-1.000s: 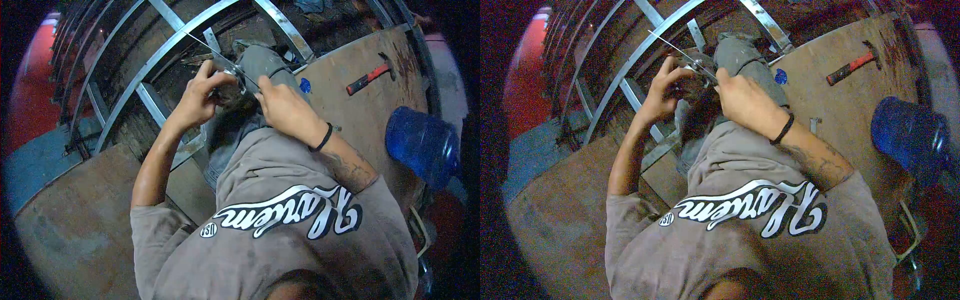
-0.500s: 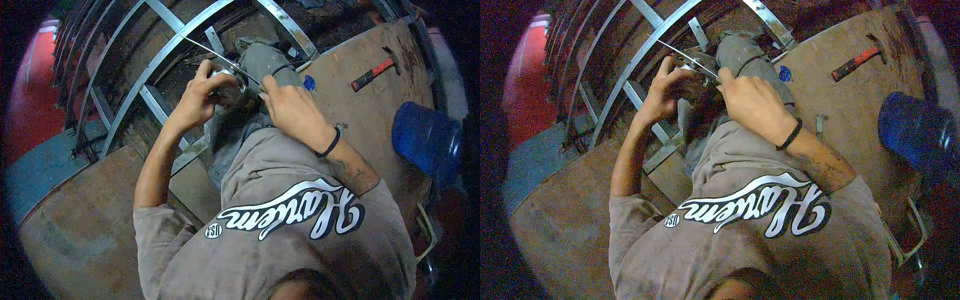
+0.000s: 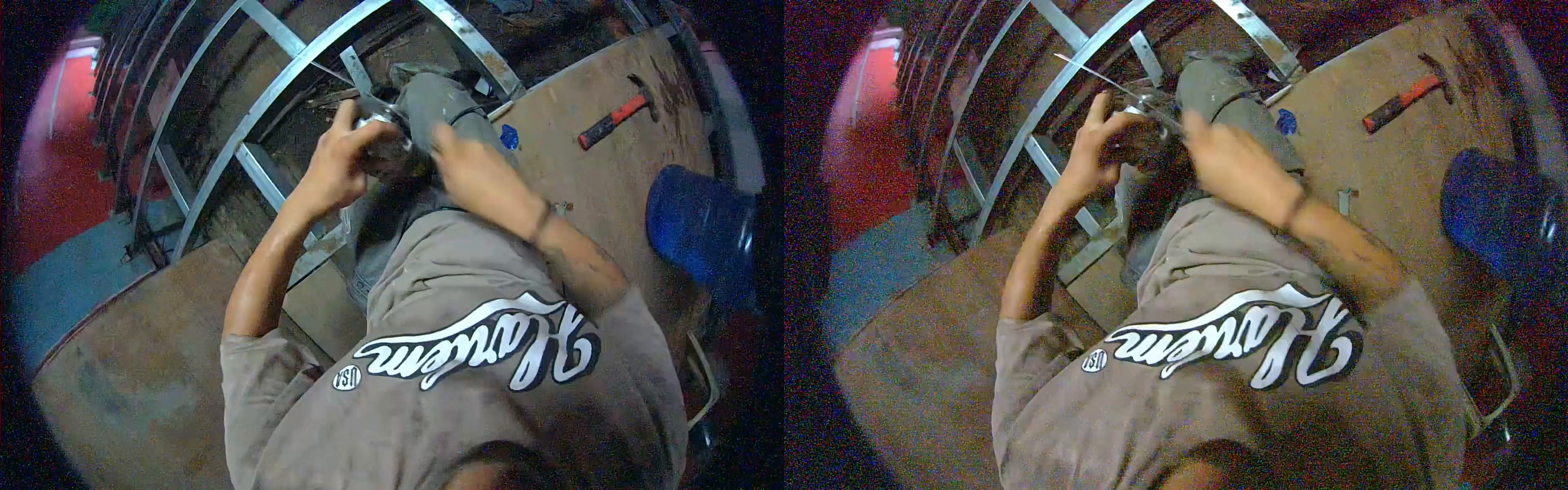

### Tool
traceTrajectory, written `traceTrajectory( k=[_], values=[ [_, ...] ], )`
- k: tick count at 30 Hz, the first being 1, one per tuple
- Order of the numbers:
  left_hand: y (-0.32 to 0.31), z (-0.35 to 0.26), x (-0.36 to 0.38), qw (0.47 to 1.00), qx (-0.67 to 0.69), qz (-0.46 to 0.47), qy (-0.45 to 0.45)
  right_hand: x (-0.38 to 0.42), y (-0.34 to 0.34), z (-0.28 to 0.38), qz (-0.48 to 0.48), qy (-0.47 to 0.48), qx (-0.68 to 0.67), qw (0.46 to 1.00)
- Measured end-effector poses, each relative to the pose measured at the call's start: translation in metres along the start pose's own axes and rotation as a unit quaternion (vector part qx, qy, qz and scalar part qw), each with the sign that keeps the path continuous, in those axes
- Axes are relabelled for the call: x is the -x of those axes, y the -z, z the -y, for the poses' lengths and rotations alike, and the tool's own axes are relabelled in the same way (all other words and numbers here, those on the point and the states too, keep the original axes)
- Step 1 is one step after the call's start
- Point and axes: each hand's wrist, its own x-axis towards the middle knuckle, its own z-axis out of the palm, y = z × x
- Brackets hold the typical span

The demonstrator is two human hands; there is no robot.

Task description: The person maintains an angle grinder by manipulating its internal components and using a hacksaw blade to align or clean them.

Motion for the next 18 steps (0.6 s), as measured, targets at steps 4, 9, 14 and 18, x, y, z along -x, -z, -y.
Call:
traceTrajectory(
  k=[4,9,14,18],
  values=[
    [0.004,0.017,0.006,0.999,0.021,0.015,0.037,-0.007,-0.008,0.001,-0.004,0.034,-0.015,0.999],
    [0.002,0.02,0.007,0.999,0.03,0.0,0.03,0.065,0.038,-0.006,0.1,-0.063,0.052,0.992],
    [-0.004,0.031,-0.001,0.999,0.023,-0.024,0.019,-0.012,-0.005,-0.01,-0.001,0.044,0.025,0.999],
    [0.002,0.029,0.007,0.997,0.054,0.009,0.048,0.025,0.008,-0.008,0.035,0.037,0.019,0.999]
  ],
)
